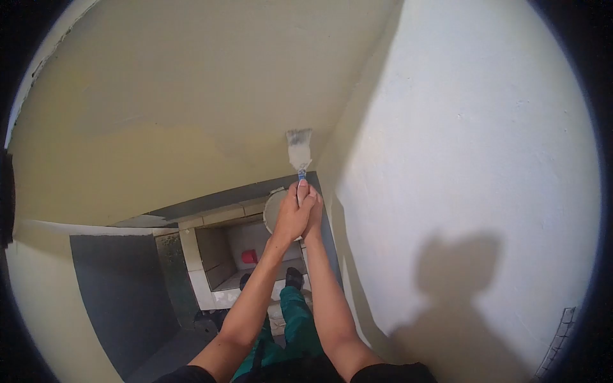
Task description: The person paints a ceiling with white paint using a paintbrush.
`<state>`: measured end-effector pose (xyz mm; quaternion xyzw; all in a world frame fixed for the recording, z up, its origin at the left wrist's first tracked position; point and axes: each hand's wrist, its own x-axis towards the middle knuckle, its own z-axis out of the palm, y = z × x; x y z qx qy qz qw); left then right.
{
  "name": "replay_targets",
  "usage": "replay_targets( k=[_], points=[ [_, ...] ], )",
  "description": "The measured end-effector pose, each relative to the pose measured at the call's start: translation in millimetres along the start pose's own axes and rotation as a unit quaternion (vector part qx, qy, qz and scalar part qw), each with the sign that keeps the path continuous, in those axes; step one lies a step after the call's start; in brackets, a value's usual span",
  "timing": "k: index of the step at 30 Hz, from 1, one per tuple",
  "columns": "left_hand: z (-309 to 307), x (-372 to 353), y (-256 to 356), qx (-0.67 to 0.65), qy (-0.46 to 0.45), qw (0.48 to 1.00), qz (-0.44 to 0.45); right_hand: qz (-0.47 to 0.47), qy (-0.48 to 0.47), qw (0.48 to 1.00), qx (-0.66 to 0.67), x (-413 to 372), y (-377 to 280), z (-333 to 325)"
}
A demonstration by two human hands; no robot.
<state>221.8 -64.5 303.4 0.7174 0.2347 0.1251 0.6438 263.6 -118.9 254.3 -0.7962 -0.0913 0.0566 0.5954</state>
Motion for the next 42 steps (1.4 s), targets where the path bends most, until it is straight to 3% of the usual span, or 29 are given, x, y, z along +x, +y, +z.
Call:
replay_targets(
  k=[2, 9, 12, 14, 18, 24, 27, 29, 33, 36, 40, 42],
  points=[
    [2, 1, -23, 0.009, 0.002, 1.000, -0.025, 0.014, 0.025, 0.999, 0.014, -6, 33, 10],
    [-2, -10, -51, -0.021, -0.040, 0.987, -0.152, 0.096, -0.043, 0.991, -0.080, -26, 50, 12],
    [-7, 2, -51, 0.026, -0.048, 0.991, -0.123, 0.089, -0.046, 0.991, -0.087, -12, 43, 18],
    [-13, 8, -34, -0.012, -0.031, 0.996, -0.079, 0.055, -0.037, 0.996, -0.055, -5, 27, 18],
    [-30, -12, 44, -0.007, -0.043, 0.998, -0.037, 0.023, -0.021, 0.999, 0.003, -9, -40, 1],
    [-37, -31, 73, -0.026, -0.053, 0.991, 0.120, -0.040, 0.021, 0.998, 0.044, -24, -89, -19],
    [-31, -27, 60, -0.028, -0.037, 0.988, 0.147, -0.061, 0.026, 0.994, 0.088, -18, -71, -11],
    [-21, -17, 35, -0.040, -0.019, 0.993, 0.109, -0.068, 0.029, 0.990, 0.118, -7, -37, 3],
    [-14, 25, -70, 0.073, -0.030, 0.977, 0.198, -0.054, 0.004, 0.997, 0.052, 7, 30, 27],
    [-9, 11, -84, 0.012, -0.030, 0.999, 0.021, 0.027, -0.003, 0.998, 0.056, -6, 82, 40],
    [-13, 9, -112, 0.017, -0.075, 0.996, -0.054, 0.058, 0.003, 0.997, -0.048, -20, 107, 47],
    [-16, 11, -111, 0.037, -0.088, 0.993, -0.076, 0.102, 0.002, 0.995, -0.021, -23, 95, 46]
  ],
)
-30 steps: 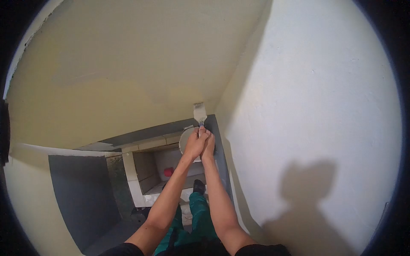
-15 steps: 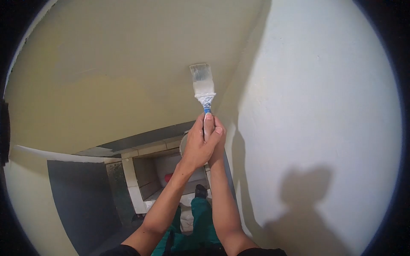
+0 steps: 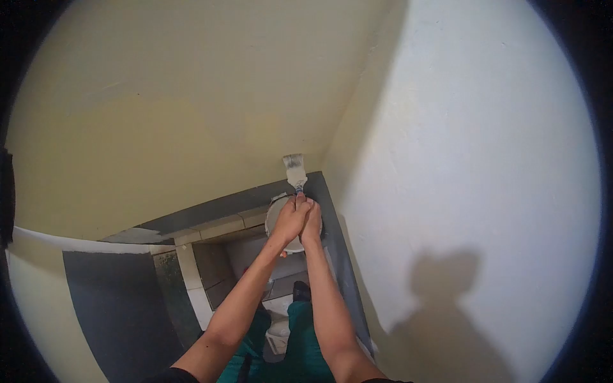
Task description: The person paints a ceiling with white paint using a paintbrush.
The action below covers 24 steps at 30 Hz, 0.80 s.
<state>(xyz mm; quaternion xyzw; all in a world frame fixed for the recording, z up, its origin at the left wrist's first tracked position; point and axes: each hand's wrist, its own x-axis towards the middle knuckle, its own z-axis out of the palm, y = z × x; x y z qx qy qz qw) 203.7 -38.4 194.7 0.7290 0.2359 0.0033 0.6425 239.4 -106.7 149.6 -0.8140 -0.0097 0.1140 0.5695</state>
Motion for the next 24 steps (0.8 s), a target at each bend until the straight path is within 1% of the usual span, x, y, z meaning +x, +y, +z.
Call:
replay_targets(
  k=[1, 3, 5, 7, 10, 12, 15, 18, 19, 21, 24],
  points=[
    [-1, 0, 4, -0.001, 0.008, 1.000, 0.003, 0.022, -0.002, 1.000, 0.013, -2, -8, -2],
    [-5, 1, 18, -0.004, 0.023, 1.000, 0.008, -0.015, -0.004, 0.999, 0.037, 0, -26, -6],
    [-13, -12, 52, -0.023, 0.024, 0.998, 0.053, -0.059, -0.004, 0.997, 0.043, 0, -53, -14],
    [-26, -30, 98, -0.033, 0.018, 0.995, 0.089, -0.112, -0.001, 0.993, 0.029, -10, -104, -30],
    [-43, -58, 156, -0.043, 0.002, 0.989, 0.143, -0.119, -0.017, 0.986, 0.112, -28, -166, -49],
    [-47, -68, 171, -0.059, -0.007, 0.979, 0.197, -0.140, -0.034, 0.973, 0.180, -30, -175, -52],
    [-43, -68, 161, -0.036, 0.038, 0.964, 0.262, -0.161, -0.014, 0.964, 0.210, -33, -169, -47],
    [-41, -57, 133, -0.014, 0.042, 0.962, 0.269, -0.158, -0.016, 0.961, 0.229, -32, -157, -32],
    [-40, -50, 118, -0.009, 0.043, 0.961, 0.272, -0.158, -0.018, 0.967, 0.200, -28, -138, -25],
    [-40, -35, 83, -0.001, 0.047, 0.971, 0.234, -0.161, -0.023, 0.976, 0.144, -11, -93, -6],
    [-29, -16, 19, 0.008, 0.048, 0.989, 0.139, -0.126, -0.032, 0.988, 0.082, -12, -56, 6]
  ],
)
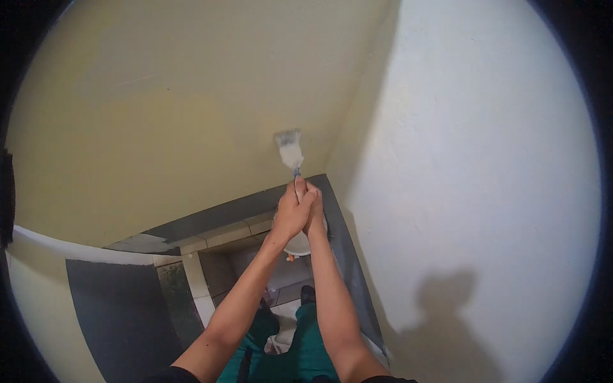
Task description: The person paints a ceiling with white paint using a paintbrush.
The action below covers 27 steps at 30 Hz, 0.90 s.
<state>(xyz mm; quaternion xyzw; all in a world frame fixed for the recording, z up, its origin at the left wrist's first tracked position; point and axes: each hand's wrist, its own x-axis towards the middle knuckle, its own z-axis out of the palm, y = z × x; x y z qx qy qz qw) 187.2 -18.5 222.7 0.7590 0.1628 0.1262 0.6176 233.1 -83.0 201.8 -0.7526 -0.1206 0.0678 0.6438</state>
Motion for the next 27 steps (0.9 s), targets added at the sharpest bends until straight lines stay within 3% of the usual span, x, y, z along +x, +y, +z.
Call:
replay_targets(
  k=[3, 7, 19, 22, 25, 27],
  points=[
    [7, -7, -40, 0.001, -0.008, 0.997, -0.077, 0.092, -0.001, 0.995, 0.050, -11, 74, 10],
    [-8, -14, -20, 0.019, -0.009, 0.990, -0.143, 0.126, -0.004, 0.991, 0.040, -17, 51, 15],
    [-61, -23, 157, -0.053, -0.002, 0.995, 0.083, -0.068, -0.017, 0.996, 0.047, -1, -143, -4],
    [-59, -25, 157, -0.058, -0.003, 0.990, 0.125, -0.121, -0.008, 0.991, 0.063, -2, -147, -4],
    [-54, -19, 135, -0.048, 0.005, 0.987, 0.152, -0.081, 0.001, 0.994, 0.069, -5, -137, -1],
    [-46, -16, 103, -0.045, 0.009, 0.990, 0.137, -0.056, -0.007, 0.996, 0.071, -1, -92, 8]
  ],
)
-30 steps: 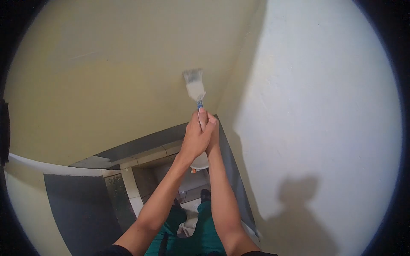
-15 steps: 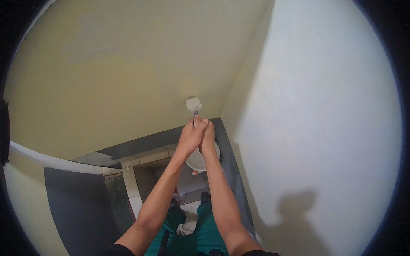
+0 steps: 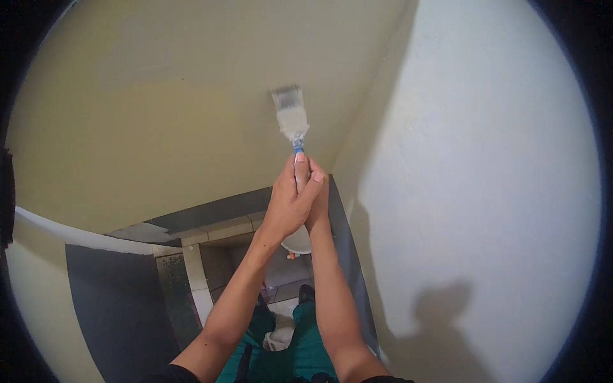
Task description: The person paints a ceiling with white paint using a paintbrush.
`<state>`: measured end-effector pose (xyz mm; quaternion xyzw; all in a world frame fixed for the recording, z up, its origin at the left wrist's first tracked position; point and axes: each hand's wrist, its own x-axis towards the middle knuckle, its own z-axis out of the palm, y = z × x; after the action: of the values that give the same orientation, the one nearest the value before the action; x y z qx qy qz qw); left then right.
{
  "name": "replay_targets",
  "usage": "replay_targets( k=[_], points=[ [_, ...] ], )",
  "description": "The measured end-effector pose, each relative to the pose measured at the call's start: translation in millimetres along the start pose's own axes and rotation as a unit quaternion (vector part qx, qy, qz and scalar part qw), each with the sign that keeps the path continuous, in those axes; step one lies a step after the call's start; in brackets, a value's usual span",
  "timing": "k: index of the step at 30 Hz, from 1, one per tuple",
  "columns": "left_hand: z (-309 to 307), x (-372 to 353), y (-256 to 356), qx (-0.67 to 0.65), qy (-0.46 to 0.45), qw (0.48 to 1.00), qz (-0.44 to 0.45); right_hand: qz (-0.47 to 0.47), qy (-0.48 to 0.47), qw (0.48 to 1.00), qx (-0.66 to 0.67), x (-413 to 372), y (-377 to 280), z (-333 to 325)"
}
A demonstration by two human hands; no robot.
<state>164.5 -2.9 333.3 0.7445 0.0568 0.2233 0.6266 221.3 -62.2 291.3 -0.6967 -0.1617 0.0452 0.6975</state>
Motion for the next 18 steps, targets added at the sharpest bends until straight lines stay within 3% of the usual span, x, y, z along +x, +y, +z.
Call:
replay_targets(
  k=[5, 8, 9, 12, 14, 16, 18],
  points=[
    [10, -23, -99, 0.046, 0.033, 0.992, -0.111, 0.033, -0.026, 0.992, -0.121, -16, 90, 4],
    [15, -45, -131, 0.061, 0.043, 0.982, -0.174, -0.068, -0.024, 0.967, -0.245, -34, 156, 8],
    [13, -49, -129, 0.052, 0.032, 0.981, -0.183, 0.029, -0.029, 0.987, -0.158, -44, 138, 7],
    [-3, -53, -89, 0.028, 0.010, 0.978, -0.204, 0.129, -0.036, 0.969, -0.209, -54, 60, 12],
    [-21, -50, -22, 0.020, 0.011, 0.978, -0.209, 0.088, -0.010, 0.982, -0.170, -60, 15, 21],
    [-35, -48, 32, 0.006, 0.040, 0.987, -0.158, 0.008, 0.021, 0.993, -0.120, -62, -27, 33],
    [-54, -45, 82, -0.023, 0.051, 0.993, -0.104, -0.006, 0.012, 0.997, -0.073, -62, -78, 43]
  ],
)
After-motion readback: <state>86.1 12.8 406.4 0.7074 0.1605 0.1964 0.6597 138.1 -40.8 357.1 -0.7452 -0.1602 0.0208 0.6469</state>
